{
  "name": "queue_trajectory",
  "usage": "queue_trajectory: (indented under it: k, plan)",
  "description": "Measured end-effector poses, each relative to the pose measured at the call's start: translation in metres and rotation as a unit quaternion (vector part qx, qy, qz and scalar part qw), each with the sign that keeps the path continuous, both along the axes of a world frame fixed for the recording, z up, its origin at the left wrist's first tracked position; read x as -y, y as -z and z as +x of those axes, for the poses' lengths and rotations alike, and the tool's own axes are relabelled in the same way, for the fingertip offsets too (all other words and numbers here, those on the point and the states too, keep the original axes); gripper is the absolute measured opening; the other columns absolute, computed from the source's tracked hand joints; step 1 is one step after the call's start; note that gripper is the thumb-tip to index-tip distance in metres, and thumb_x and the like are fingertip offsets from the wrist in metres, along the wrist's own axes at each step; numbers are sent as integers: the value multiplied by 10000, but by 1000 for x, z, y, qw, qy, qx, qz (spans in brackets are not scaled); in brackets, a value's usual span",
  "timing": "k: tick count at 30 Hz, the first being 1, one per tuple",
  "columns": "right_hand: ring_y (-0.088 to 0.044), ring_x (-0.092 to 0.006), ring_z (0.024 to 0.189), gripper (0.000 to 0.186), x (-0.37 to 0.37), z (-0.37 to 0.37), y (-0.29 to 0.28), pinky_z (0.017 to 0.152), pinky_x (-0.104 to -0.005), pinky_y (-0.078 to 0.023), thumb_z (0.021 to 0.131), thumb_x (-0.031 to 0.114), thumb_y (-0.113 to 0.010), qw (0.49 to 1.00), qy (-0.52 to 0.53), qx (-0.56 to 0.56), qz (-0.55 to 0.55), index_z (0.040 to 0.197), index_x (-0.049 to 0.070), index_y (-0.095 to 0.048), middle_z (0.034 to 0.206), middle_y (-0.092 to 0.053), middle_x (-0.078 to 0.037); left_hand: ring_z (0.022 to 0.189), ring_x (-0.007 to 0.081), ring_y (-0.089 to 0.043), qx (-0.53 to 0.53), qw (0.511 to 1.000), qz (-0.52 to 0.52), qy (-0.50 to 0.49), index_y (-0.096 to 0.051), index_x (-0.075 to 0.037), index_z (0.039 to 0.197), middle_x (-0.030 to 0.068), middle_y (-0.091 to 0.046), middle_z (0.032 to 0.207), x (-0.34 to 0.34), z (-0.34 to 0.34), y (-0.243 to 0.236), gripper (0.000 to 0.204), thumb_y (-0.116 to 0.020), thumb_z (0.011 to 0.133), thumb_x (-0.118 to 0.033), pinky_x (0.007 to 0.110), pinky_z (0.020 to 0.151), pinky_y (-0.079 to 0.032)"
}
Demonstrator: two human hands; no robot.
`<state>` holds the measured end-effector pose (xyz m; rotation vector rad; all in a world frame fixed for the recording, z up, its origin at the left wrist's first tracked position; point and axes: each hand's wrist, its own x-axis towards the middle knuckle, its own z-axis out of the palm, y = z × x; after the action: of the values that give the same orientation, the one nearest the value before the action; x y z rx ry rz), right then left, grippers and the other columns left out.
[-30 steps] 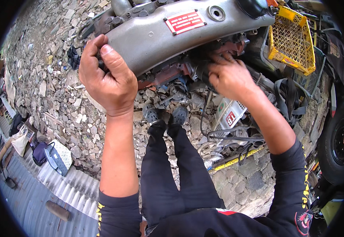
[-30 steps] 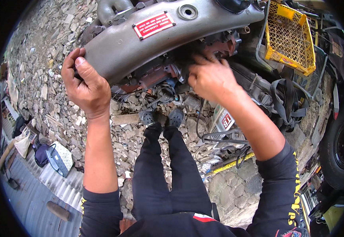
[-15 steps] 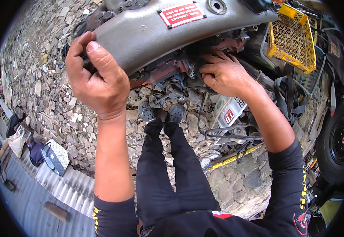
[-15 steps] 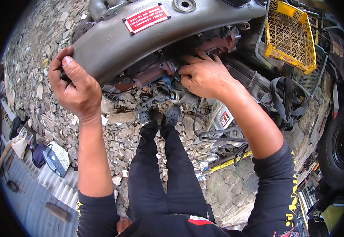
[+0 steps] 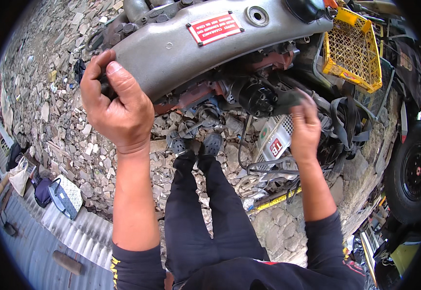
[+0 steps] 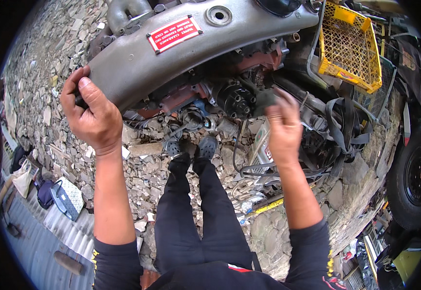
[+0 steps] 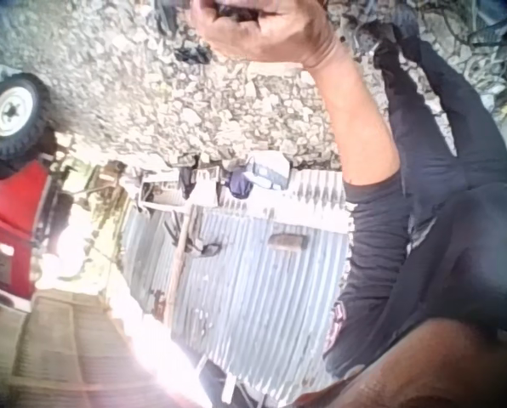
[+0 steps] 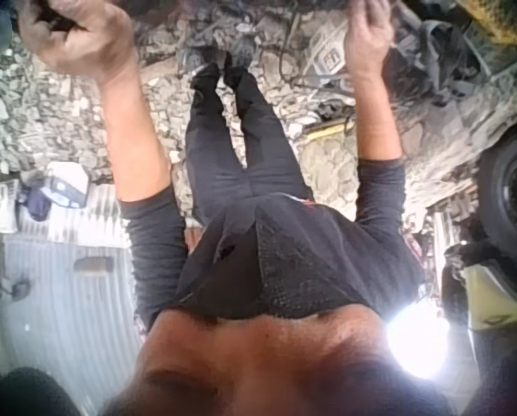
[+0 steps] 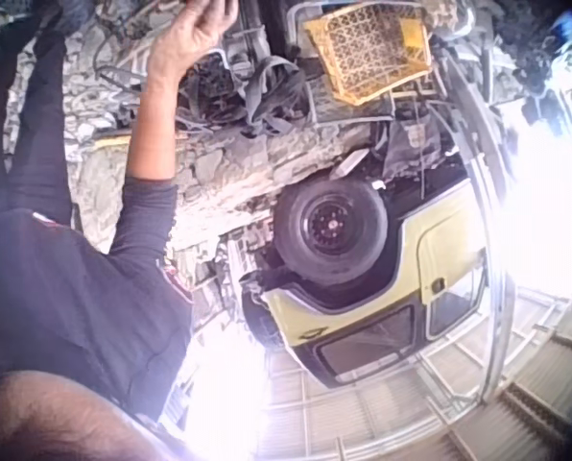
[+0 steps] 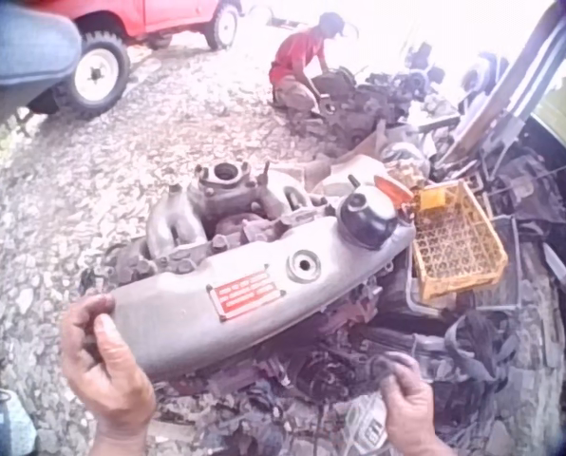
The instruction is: The person wipes and manipulates components of an engine block by hand and with a cloth. They handle various engine parts and wires, cleaning different surfaces while crouching on the ground.
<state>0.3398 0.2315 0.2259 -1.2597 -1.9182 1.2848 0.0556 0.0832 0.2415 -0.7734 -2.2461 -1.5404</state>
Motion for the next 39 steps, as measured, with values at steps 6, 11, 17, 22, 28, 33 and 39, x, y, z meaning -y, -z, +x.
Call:
queue_trajectory:
  k: [6,11,17,22,28,33,39]
  plan:
    - [-610,-156,935,233,-35,8,-3,868,-316,-481,994,236,-509,906,120,-272,-302,1081,52,-623,1074,-647,-42,936,187,-593,23,999,-31,-8,-601,10,1071,108,-647,1039,0,2,-3,215,-490,976,-148,305,868,-458]
    - [-526,-99,922,337,-57,-17,28,828,-238,-436,952,235,-591,966,-114,37,-227,1153,-34,-624,1054,-597,-13,987,211,-592,28,999,-15,20,-564,30,1102,137,-637,1064,-2,2,3,218,-460,981,-118,342,923,-452]
    - [-517,-86,828,414,-51,-27,34,766,-231,-434,968,312,-548,950,-78,128,-273,1195,-29,-602,917,-635,-30,1015,221,-581,27,999,-34,12,-548,24,1123,145,-618,1101,1,0,3,228,-445,985,-125,352,941,-441]
    - [-513,-89,781,374,-42,5,44,754,-250,-437,971,301,-537,922,-89,130,-354,1073,-44,-642,821,-611,-8,1040,232,-570,24,999,-47,8,-550,19,1127,144,-611,1109,5,-2,2,233,-428,981,-117,365,967,-430]
    - [-535,-185,1151,365,-35,-12,59,1018,-271,-362,1000,215,-462,951,-111,-66,-282,1199,-68,-579,1220,-609,-155,1053,228,-568,21,995,-100,-14,-531,15,1122,146,-608,1127,3,2,-2,228,-437,984,-140,371,976,-434]
    - [-554,-195,1150,406,-12,20,69,1021,-282,-380,994,204,-454,965,-82,-152,-198,1263,-92,-525,1255,-600,-144,1077,233,-556,20,996,-92,5,-509,16,1125,167,-594,1149,10,-4,1,213,-448,981,-129,386,1005,-421]
    - [-579,-250,1132,357,-14,13,82,988,-335,-443,1012,156,-396,987,-160,21,6,1246,-86,-514,1249,-583,-218,1082,236,-554,28,994,-106,-8,-504,11,1119,167,-598,1153,5,1,-2,198,-444,983,-121,383,1009,-412]
